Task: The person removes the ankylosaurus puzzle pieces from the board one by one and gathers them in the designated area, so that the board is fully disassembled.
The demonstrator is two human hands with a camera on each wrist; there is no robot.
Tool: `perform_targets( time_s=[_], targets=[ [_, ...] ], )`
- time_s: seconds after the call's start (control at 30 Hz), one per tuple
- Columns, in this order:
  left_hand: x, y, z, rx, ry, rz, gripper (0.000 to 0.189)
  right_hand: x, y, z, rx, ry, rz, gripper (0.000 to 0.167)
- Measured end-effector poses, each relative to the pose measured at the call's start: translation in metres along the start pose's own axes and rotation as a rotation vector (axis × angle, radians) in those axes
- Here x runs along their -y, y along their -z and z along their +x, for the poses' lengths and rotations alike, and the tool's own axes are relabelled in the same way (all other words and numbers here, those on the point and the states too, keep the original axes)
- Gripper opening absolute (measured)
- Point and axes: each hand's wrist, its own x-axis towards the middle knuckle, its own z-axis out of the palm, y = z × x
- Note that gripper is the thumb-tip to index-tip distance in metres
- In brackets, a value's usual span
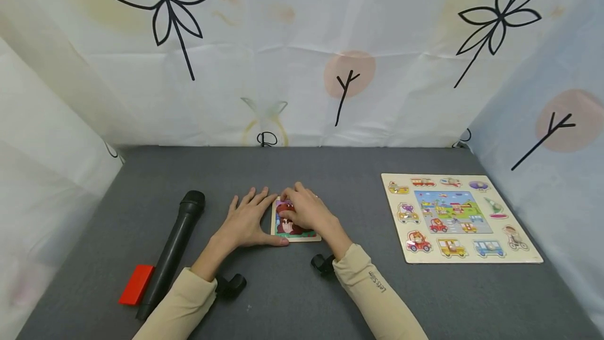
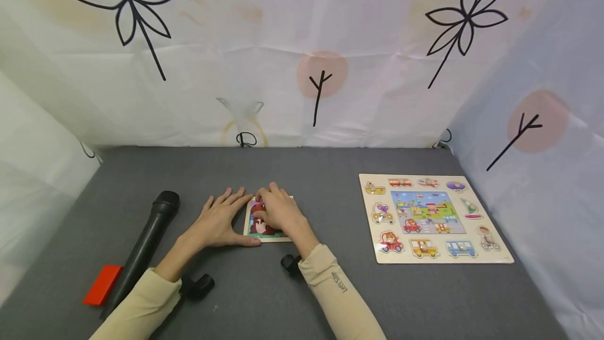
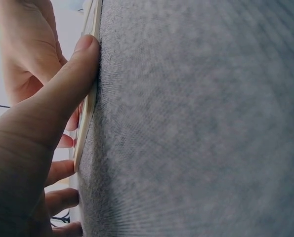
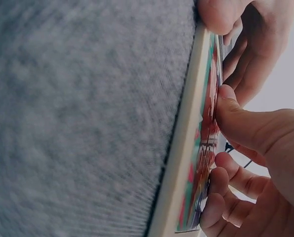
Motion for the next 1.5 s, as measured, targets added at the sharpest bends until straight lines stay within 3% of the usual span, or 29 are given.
perform_targets(
  time_s=[0.4,0.73,1.03,1.2,1.5],
  targets=[
    [-0.0001,0.0009,0.0000,-0.006,-0.009,-0.003,0.116,-0.0009,0.0018,0.0000,-0.063,0.106,0.017,0.031],
    [0.0004,-0.0009,-0.0010,-0.012,-0.011,-0.001,0.116,-0.0021,0.0014,0.0032,-0.068,0.117,0.032,0.029],
    [0.0006,-0.0015,-0.0009,-0.018,-0.019,0.003,0.117,-0.0012,0.0028,0.0005,-0.038,0.118,0.024,0.040],
    [0.0008,-0.0013,-0.0010,-0.020,-0.020,0.000,0.116,-0.0018,0.0046,-0.0015,-0.008,0.118,0.009,0.039],
    [0.0012,-0.0001,-0.0009,-0.025,-0.025,0.007,0.115,-0.0030,0.0038,-0.0026,-0.023,0.139,0.012,0.037]
  ],
)
